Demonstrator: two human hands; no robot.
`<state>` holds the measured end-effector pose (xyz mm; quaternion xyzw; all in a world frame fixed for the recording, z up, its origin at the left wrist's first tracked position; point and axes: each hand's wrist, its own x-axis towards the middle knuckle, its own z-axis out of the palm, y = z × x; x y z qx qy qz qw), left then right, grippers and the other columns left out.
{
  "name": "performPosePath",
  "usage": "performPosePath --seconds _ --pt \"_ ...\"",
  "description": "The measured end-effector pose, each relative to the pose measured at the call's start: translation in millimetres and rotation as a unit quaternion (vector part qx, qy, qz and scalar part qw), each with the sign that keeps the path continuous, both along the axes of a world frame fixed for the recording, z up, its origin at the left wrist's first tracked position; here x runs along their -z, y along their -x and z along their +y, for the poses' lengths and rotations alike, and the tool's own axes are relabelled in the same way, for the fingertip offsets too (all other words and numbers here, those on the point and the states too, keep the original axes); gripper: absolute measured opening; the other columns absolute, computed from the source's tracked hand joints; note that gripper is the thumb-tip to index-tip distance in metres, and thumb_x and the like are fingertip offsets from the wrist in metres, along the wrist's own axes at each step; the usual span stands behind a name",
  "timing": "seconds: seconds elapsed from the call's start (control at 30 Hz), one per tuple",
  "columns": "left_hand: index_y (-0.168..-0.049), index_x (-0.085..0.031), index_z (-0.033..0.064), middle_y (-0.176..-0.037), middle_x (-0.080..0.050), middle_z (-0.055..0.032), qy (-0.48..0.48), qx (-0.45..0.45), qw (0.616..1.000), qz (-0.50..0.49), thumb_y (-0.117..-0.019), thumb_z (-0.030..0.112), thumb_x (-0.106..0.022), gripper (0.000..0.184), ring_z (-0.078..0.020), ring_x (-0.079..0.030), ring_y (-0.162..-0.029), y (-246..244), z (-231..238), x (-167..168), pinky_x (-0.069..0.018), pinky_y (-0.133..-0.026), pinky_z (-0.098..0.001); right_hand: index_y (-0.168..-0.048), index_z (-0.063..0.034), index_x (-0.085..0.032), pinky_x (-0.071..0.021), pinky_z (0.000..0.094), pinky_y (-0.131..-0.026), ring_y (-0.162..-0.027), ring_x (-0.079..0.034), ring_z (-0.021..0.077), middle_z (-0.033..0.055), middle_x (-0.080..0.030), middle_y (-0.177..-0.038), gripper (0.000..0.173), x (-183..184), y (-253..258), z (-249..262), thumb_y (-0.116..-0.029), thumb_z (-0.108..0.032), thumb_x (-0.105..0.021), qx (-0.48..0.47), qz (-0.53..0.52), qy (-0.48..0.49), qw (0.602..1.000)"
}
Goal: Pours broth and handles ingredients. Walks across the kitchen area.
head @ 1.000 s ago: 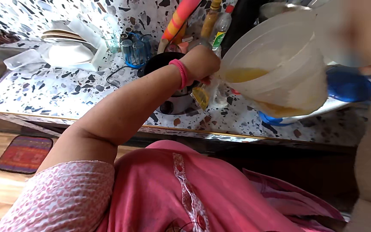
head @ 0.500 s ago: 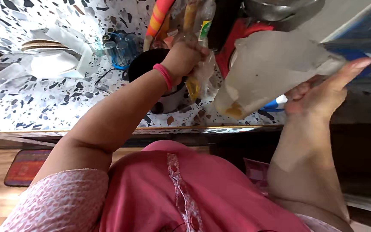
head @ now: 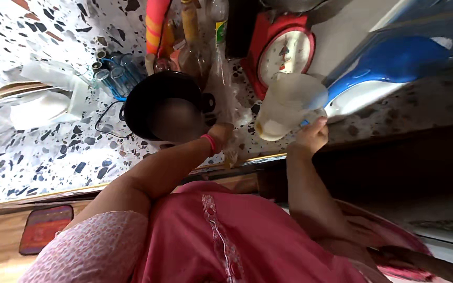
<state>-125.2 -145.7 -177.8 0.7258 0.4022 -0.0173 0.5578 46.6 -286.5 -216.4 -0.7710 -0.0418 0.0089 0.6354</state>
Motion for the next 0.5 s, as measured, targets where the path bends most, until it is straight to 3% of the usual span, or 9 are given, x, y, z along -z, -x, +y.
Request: performPosePath --seconds 0.03,0.1,0.17,0.23,0.27,0.33,0.4,0.43,0.5 --pt "-0.139 -0.056 -0.0044 -0.136 -0.059 -0.0260 -0.013 0.017 1.000 0.021 -0.1112 0.015 -0.041 0.037 -0.0366 -0.058 -0.124 -2.9 0.3 5.6 -0.0455 -0.105 -0.0535 -0.115 0.0062 -0.058 -0.0522 0.0292 -0.079 -0.078 -0.057 0.0083 0.0067 -0.056 -0.090 0.049 7.7 -0.4 4.2 -0.1119 -0.037 -0.035 -0.016 -0.011 -0.018 1.000" --pt "-0.137 -0.056 -0.0012 -0.130 -0.059 -0.0238 0.036 -0.033 0.999 0.020 -0.1120 0.023 -0.040 0.038 -0.0331 -0.058 -0.115 -8.9 -2.8 10.8 -0.0473 -0.097 -0.0518 -0.103 0.0020 -0.055 -0.0525 0.0235 -0.071 -0.069 -0.055 0.0015 -0.0025 -0.052 -0.078 0.037 27.4 -6.9 12.0 -0.1103 -0.029 -0.036 -0.062 -0.071 -0.085 0.992" --pt "-0.140 -0.055 -0.0002 -0.131 -0.061 -0.0237 0.066 -0.048 0.997 -0.002 -0.1113 0.022 -0.042 0.039 -0.0323 -0.059 -0.116 -9.1 -1.9 14.0 -0.0483 -0.098 -0.0510 -0.114 0.0038 -0.051 -0.0534 0.0249 -0.081 -0.082 -0.060 0.0038 0.0022 -0.059 -0.090 0.031 35.2 -10.2 8.4 -0.1090 -0.024 -0.038 -0.116 -0.112 -0.074 0.984" --pt "-0.140 -0.055 0.0019 -0.125 -0.062 -0.0206 0.096 -0.076 0.992 -0.030 -0.1099 0.023 -0.044 0.038 -0.0277 -0.061 -0.107 -4.9 -0.7 14.9 -0.0509 -0.091 -0.0468 -0.136 0.0146 -0.042 -0.0498 0.0310 -0.102 -0.117 -0.060 0.0188 0.0239 -0.058 -0.127 0.045 30.2 -3.7 -7.7 -0.1051 -0.017 -0.050 -0.135 -0.198 -0.009 0.971" --pt "-0.138 -0.056 0.0022 -0.119 -0.064 -0.0191 0.104 -0.090 0.990 -0.042 -0.1090 0.023 -0.045 0.038 -0.0253 -0.062 -0.101 -2.4 0.1 13.9 -0.0522 -0.087 -0.0447 -0.137 0.0170 -0.040 -0.0474 0.0359 -0.106 -0.125 -0.055 0.0276 0.0313 -0.053 -0.134 0.051 25.0 2.8 -15.8 -0.1005 -0.014 -0.058 -0.141 -0.261 0.015 0.955" --pt "-0.136 -0.057 0.0022 -0.110 -0.064 -0.0159 0.112 -0.106 0.987 -0.055 -0.1077 0.022 -0.048 0.035 -0.0207 -0.060 -0.090 5.2 0.4 9.8 -0.0521 -0.078 -0.0400 -0.121 0.0158 -0.052 -0.0476 0.0417 -0.105 -0.123 -0.056 0.0351 0.0332 -0.057 -0.124 0.046 15.8 29.5 -14.3 -0.0924 -0.015 -0.069 -0.189 -0.363 0.026 0.912" --pt "-0.135 -0.057 0.0029 -0.105 -0.063 -0.0127 0.120 -0.113 0.985 -0.057 -0.1065 0.019 -0.048 0.034 -0.0166 -0.058 -0.084 15.7 -4.1 6.5 -0.0513 -0.073 -0.0354 -0.106 0.0057 -0.068 -0.0517 0.0511 -0.097 -0.109 -0.064 0.0392 0.0266 -0.067 -0.110 0.022 16.6 53.1 11.7 -0.0924 -0.012 -0.071 -0.317 -0.385 0.066 0.864" --pt "-0.135 -0.058 0.0032 -0.103 -0.063 -0.0120 0.123 -0.121 0.983 -0.057 -0.1062 0.018 -0.048 0.033 -0.0159 -0.058 -0.082 19.5 -7.1 3.8 -0.0508 -0.071 -0.0345 -0.111 0.0030 -0.071 -0.0509 0.0583 -0.098 -0.113 -0.063 0.0446 0.0276 -0.067 -0.115 0.022 16.9 55.2 29.9 -0.0926 -0.009 -0.070 -0.393 -0.355 0.144 0.836" --pt "-0.134 -0.058 0.0020 -0.105 -0.063 -0.0137 0.131 -0.122 0.982 -0.058 -0.1066 0.019 -0.049 0.033 -0.0177 -0.058 -0.085 29.0 -10.6 -1.4 -0.0507 -0.073 -0.0364 -0.130 0.0049 -0.063 -0.0441 0.0675 -0.101 -0.125 -0.053 0.0533 0.0339 -0.057 -0.131 0.037 21.2 48.0 69.4 -0.0939 -0.002 -0.064 -0.481 -0.280 0.326 0.764"
